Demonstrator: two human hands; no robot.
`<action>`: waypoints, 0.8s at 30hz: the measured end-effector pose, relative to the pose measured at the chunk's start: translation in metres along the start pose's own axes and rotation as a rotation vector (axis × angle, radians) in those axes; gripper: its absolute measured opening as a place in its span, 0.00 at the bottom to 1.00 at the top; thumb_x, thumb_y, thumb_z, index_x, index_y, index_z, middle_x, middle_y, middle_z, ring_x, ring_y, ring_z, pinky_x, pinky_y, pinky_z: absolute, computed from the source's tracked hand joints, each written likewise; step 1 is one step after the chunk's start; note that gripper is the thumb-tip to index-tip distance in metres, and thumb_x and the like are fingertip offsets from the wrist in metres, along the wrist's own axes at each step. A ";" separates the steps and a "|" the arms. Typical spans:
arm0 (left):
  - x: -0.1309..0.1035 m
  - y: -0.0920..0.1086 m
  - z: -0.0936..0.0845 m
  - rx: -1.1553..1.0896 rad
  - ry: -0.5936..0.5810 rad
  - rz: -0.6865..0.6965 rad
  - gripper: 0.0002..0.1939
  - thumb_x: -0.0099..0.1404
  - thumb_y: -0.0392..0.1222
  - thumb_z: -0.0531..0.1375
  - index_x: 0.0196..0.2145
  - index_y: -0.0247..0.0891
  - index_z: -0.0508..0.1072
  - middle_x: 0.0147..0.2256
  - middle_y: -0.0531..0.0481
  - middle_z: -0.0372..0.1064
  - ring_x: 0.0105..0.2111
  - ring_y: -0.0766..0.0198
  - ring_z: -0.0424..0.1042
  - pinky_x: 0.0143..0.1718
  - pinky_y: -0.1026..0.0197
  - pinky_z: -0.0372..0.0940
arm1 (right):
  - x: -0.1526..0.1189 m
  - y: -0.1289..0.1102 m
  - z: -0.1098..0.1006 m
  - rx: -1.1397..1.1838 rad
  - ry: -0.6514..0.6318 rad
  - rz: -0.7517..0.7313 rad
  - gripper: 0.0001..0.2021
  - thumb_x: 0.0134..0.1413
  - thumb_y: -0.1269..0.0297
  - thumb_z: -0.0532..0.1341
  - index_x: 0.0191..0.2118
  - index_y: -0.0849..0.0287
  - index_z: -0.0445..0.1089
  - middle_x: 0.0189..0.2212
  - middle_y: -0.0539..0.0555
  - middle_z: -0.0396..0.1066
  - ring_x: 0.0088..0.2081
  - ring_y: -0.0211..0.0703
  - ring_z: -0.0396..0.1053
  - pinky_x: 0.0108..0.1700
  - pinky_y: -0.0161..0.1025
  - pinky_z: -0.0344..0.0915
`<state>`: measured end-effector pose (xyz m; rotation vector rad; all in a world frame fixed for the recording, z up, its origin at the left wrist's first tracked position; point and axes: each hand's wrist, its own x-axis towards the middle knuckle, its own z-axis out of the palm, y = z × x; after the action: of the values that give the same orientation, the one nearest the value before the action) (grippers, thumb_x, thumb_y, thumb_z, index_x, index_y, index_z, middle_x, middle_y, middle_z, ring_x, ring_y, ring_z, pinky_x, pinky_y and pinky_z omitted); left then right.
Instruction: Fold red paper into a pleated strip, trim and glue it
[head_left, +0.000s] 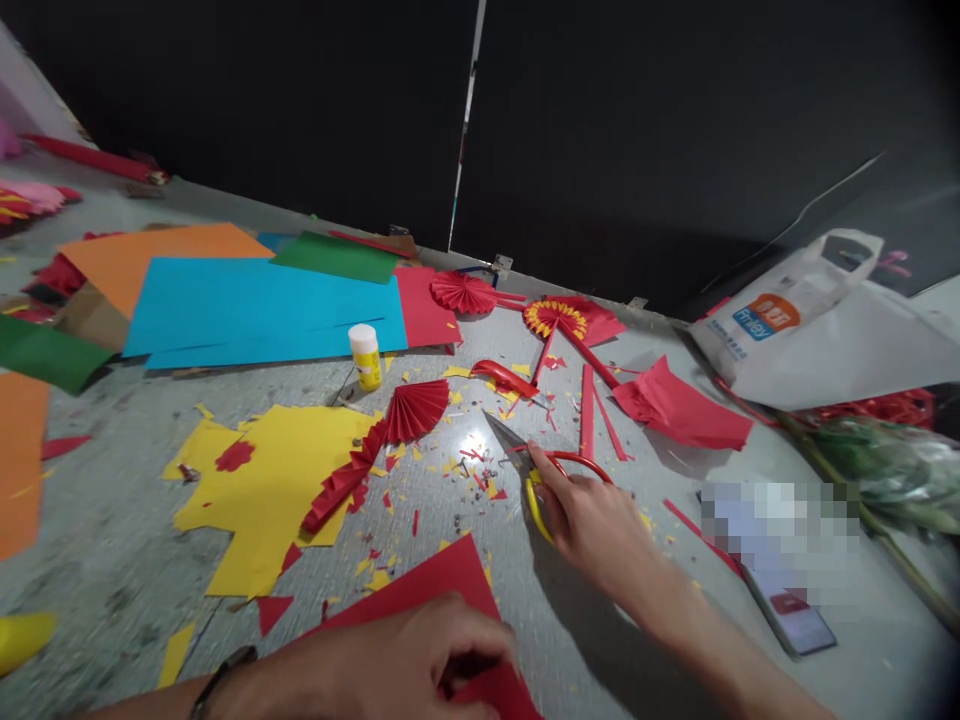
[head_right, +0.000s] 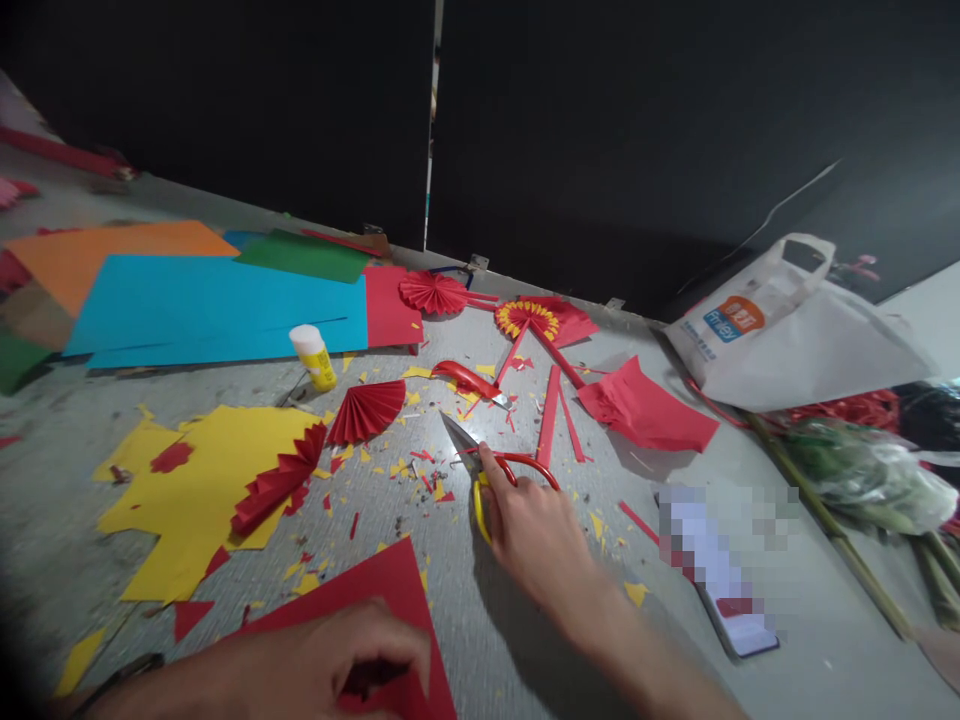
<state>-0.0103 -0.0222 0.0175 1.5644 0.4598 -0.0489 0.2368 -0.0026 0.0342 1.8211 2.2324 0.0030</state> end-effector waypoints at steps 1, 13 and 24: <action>0.000 0.000 0.000 -0.001 0.001 0.000 0.06 0.58 0.37 0.59 0.33 0.41 0.64 0.28 0.58 0.58 0.30 0.67 0.58 0.28 0.66 0.54 | 0.000 -0.001 -0.001 0.000 -0.001 0.006 0.29 0.79 0.64 0.52 0.80 0.53 0.58 0.38 0.59 0.85 0.35 0.53 0.84 0.30 0.40 0.65; 0.002 -0.001 0.000 -0.033 0.017 0.060 0.07 0.59 0.33 0.60 0.33 0.41 0.64 0.28 0.59 0.59 0.28 0.68 0.58 0.27 0.67 0.54 | 0.031 -0.018 0.002 0.034 0.035 0.039 0.31 0.80 0.65 0.51 0.82 0.60 0.54 0.41 0.62 0.85 0.37 0.55 0.84 0.34 0.41 0.69; 0.000 0.000 0.000 -0.028 0.006 0.035 0.07 0.60 0.35 0.60 0.32 0.40 0.63 0.28 0.58 0.58 0.29 0.68 0.58 0.28 0.67 0.53 | 0.004 -0.016 0.011 0.089 -0.003 -0.052 0.31 0.79 0.65 0.52 0.82 0.56 0.54 0.41 0.59 0.85 0.39 0.55 0.84 0.35 0.43 0.72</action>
<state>-0.0102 -0.0217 0.0173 1.5453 0.4366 -0.0107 0.2228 -0.0043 0.0200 1.8057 2.3113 -0.1108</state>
